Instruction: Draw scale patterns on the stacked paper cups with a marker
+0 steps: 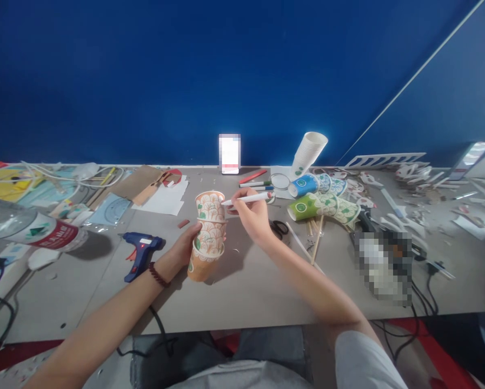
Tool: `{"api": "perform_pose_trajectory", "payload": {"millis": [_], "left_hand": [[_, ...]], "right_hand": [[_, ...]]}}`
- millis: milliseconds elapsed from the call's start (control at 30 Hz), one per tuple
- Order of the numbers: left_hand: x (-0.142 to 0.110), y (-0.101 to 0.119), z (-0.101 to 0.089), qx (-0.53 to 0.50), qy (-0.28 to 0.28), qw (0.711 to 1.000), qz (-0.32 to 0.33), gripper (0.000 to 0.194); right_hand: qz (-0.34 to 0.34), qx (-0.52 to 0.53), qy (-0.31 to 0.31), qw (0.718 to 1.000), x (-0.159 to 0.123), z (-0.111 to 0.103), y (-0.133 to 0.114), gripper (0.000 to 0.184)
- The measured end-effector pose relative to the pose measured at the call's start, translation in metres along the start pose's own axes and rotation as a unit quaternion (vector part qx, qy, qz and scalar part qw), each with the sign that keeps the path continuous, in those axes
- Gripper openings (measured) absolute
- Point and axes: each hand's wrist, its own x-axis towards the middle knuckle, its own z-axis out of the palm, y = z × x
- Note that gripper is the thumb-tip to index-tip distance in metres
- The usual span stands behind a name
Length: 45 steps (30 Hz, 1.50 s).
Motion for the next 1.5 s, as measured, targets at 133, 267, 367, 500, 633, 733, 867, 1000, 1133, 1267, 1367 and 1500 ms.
{"api": "perform_pose_trajectory", "payload": {"millis": [133, 267, 367, 500, 633, 733, 867, 1000, 1133, 1267, 1367, 1500], "left_hand": [[0.001, -0.001, -0.001, 0.003, -0.001, 1.0, 0.005, 0.048], [0.002, -0.001, -0.001, 0.005, -0.002, 1.0, 0.007, 0.05], [0.001, 0.0, 0.001, 0.01, -0.002, 1.0, 0.007, 0.049], [0.0, 0.001, 0.002, 0.014, -0.008, 1.0, 0.014, 0.051], [0.0, 0.001, 0.003, 0.016, -0.031, 0.999, 0.015, 0.055], [0.001, 0.001, 0.004, 0.013, -0.036, 0.999, 0.016, 0.056], [0.0, 0.0, 0.004, 0.01, -0.034, 0.999, 0.016, 0.054], [-0.001, 0.0, 0.003, 0.003, -0.027, 1.0, 0.013, 0.05], [0.0, -0.001, -0.003, -0.019, -0.019, 1.0, -0.009, 0.043], [0.004, -0.004, -0.009, -0.02, -0.029, 0.999, -0.032, 0.045], [0.005, -0.005, -0.009, -0.022, -0.012, 0.999, -0.02, 0.044], [0.004, 0.0, -0.002, -0.022, -0.029, 0.999, -0.011, 0.04]], "right_hand": [[0.003, 0.0, 0.009, 1.0, 0.001, -0.001, 0.003, 0.014], [0.001, -0.001, 0.011, 1.0, 0.002, -0.001, 0.005, 0.014], [0.0, -0.004, 0.007, 1.0, 0.001, -0.001, 0.004, 0.014], [-0.002, -0.011, -0.001, 1.0, 0.0, -0.001, 0.003, 0.013], [-0.006, -0.005, -0.011, 1.0, -0.001, 0.0, 0.0, 0.011], [-0.007, -0.003, -0.019, 1.0, -0.002, 0.0, -0.002, 0.01], [-0.009, -0.003, -0.023, 1.0, -0.002, 0.0, -0.001, 0.009], [-0.007, 0.005, -0.021, 1.0, -0.001, -0.001, 0.002, 0.009], [-0.01, 0.009, -0.016, 1.0, 0.0, -0.002, 0.003, 0.01], [-0.01, 0.016, -0.012, 1.0, 0.001, -0.002, 0.004, 0.01], [-0.007, 0.013, -0.01, 1.0, 0.001, -0.002, 0.004, 0.01], [0.002, 0.012, -0.01, 1.0, 0.002, -0.001, 0.004, 0.01]]}}
